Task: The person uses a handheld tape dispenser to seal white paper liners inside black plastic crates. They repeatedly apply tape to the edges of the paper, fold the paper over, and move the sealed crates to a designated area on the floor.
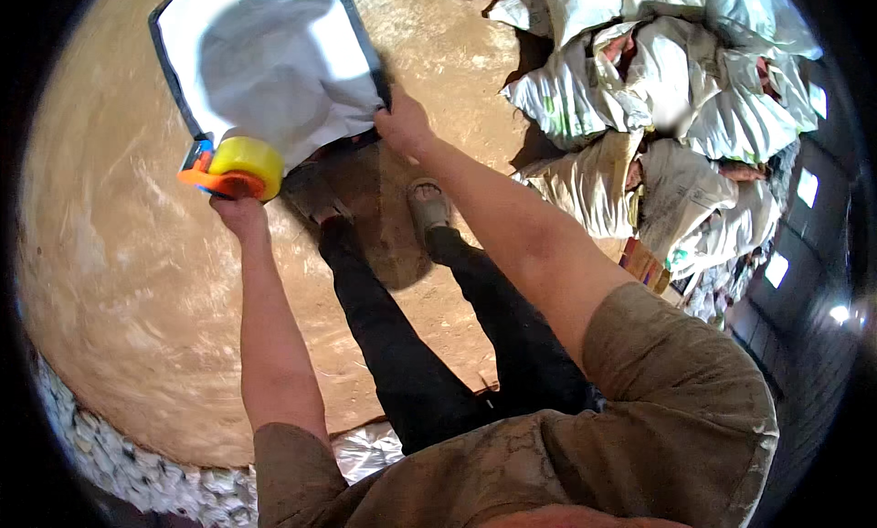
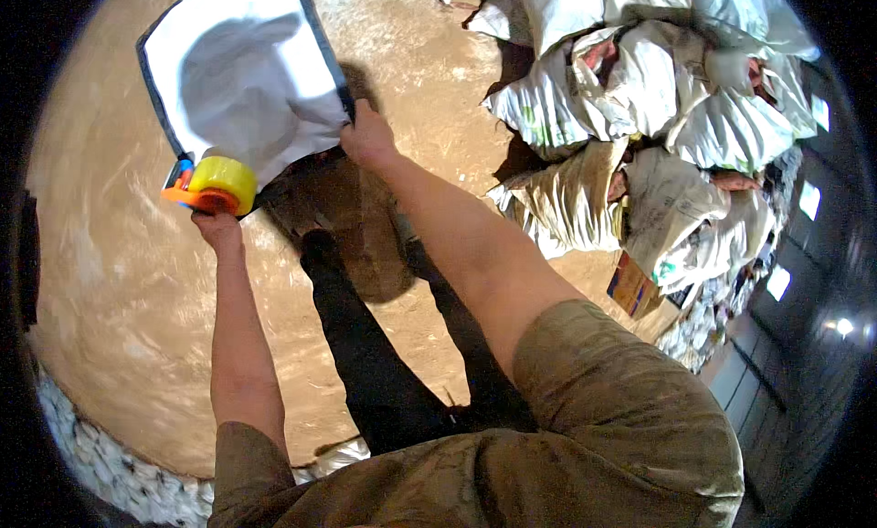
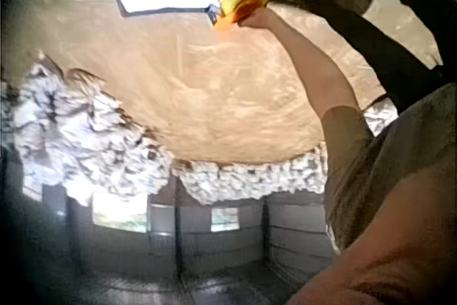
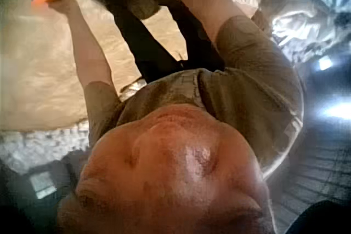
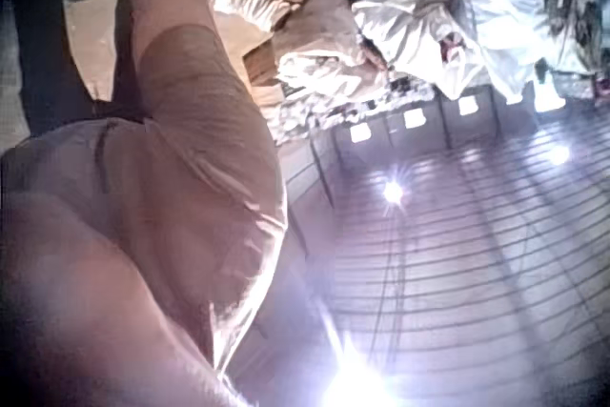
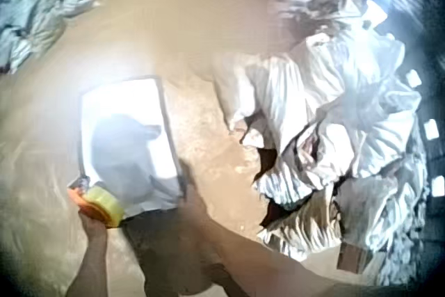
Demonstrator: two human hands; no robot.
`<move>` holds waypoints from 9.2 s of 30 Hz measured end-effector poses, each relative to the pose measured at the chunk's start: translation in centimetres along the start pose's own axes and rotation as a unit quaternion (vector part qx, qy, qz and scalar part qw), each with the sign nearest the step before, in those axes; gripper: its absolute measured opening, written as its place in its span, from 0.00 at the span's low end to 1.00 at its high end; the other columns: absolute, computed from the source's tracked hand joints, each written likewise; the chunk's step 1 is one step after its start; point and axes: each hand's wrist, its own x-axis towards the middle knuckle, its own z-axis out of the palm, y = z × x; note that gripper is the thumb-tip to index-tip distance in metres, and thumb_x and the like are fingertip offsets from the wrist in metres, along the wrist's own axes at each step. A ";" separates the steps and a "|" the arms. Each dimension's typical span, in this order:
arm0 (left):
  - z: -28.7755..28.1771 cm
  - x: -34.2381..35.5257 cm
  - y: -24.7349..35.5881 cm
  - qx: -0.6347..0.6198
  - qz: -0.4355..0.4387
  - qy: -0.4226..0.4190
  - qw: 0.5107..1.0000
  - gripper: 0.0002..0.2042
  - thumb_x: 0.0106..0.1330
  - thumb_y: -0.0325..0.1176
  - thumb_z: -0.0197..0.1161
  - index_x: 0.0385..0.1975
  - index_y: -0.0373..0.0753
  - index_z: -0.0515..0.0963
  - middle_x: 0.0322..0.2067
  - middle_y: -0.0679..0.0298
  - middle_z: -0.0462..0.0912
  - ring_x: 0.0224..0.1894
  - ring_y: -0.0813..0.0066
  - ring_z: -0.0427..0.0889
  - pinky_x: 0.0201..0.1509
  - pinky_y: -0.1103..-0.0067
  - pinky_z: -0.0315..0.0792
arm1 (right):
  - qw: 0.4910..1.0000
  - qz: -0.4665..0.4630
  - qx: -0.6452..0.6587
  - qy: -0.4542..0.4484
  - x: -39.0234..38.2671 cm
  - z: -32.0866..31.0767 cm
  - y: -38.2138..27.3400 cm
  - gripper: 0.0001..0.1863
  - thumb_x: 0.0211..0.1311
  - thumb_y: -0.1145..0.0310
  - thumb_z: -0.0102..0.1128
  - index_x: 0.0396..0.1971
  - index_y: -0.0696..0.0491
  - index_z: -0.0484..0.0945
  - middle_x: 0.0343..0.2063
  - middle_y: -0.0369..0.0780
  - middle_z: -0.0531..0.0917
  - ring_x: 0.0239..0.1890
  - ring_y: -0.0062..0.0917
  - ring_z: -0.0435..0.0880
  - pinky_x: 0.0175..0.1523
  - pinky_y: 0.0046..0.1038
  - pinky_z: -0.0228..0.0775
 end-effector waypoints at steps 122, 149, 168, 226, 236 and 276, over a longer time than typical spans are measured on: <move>41.2 -218.6 -26.3 -0.205 -0.168 0.157 0.952 0.22 0.71 0.34 0.61 0.58 0.26 0.66 0.51 0.53 0.78 0.50 0.65 0.80 0.56 0.73 0.73 | 0.919 -0.213 -0.240 -0.228 -104.3 -56.0 165.1 0.25 0.67 0.60 0.55 0.56 0.61 0.64 0.36 0.54 0.83 0.39 0.48 0.84 0.42 0.44 0.80; 68.9 -260.4 -7.8 -0.250 -0.307 0.147 0.906 0.30 0.71 0.36 0.62 0.66 0.29 0.57 0.52 0.53 0.75 0.55 0.63 0.76 0.58 0.71 0.72 | 0.942 -0.158 -0.139 -0.260 -104.7 -86.9 197.6 0.17 0.62 0.73 0.51 0.51 0.56 0.72 0.31 0.43 0.78 0.39 0.27 0.80 0.45 0.31 0.73; 81.4 -274.9 2.9 -0.382 -0.371 -0.032 0.846 0.39 0.62 0.18 0.62 0.73 0.42 0.52 0.65 0.61 0.64 0.65 0.64 0.68 0.67 0.68 0.66 | 0.952 -0.156 -0.214 -0.152 -106.0 -106.1 215.9 0.24 0.57 0.69 0.59 0.54 0.56 0.71 0.43 0.55 0.81 0.48 0.52 0.80 0.51 0.45 0.74; 47.5 -287.9 40.4 0.153 0.413 -0.488 0.753 0.22 0.60 0.47 0.67 0.33 0.33 0.67 0.25 0.44 0.77 0.31 0.40 0.79 0.33 0.56 0.71 | 0.914 0.083 0.338 0.207 -168.4 -124.6 204.3 0.31 0.50 0.58 0.68 0.53 0.56 0.72 0.44 0.48 0.82 0.49 0.36 0.82 0.54 0.35 0.72; 56.4 -292.8 36.5 0.251 0.316 -0.563 0.721 0.27 0.62 0.54 0.63 0.43 0.34 0.68 0.35 0.41 0.81 0.41 0.39 0.81 0.44 0.55 0.73 | 0.931 0.126 0.294 0.178 -169.2 -126.2 213.3 0.35 0.52 0.50 0.70 0.55 0.56 0.72 0.45 0.51 0.83 0.50 0.45 0.83 0.53 0.39 0.74; 139.5 -298.9 74.8 0.144 -0.087 -0.278 0.946 0.27 0.61 0.46 0.64 0.48 0.25 0.76 0.37 0.45 0.86 0.41 0.48 0.86 0.40 0.60 0.80 | 0.791 0.440 0.381 0.187 -158.1 -176.7 261.4 0.22 0.66 0.65 0.60 0.54 0.62 0.74 0.32 0.39 0.79 0.32 0.22 0.78 0.37 0.28 0.71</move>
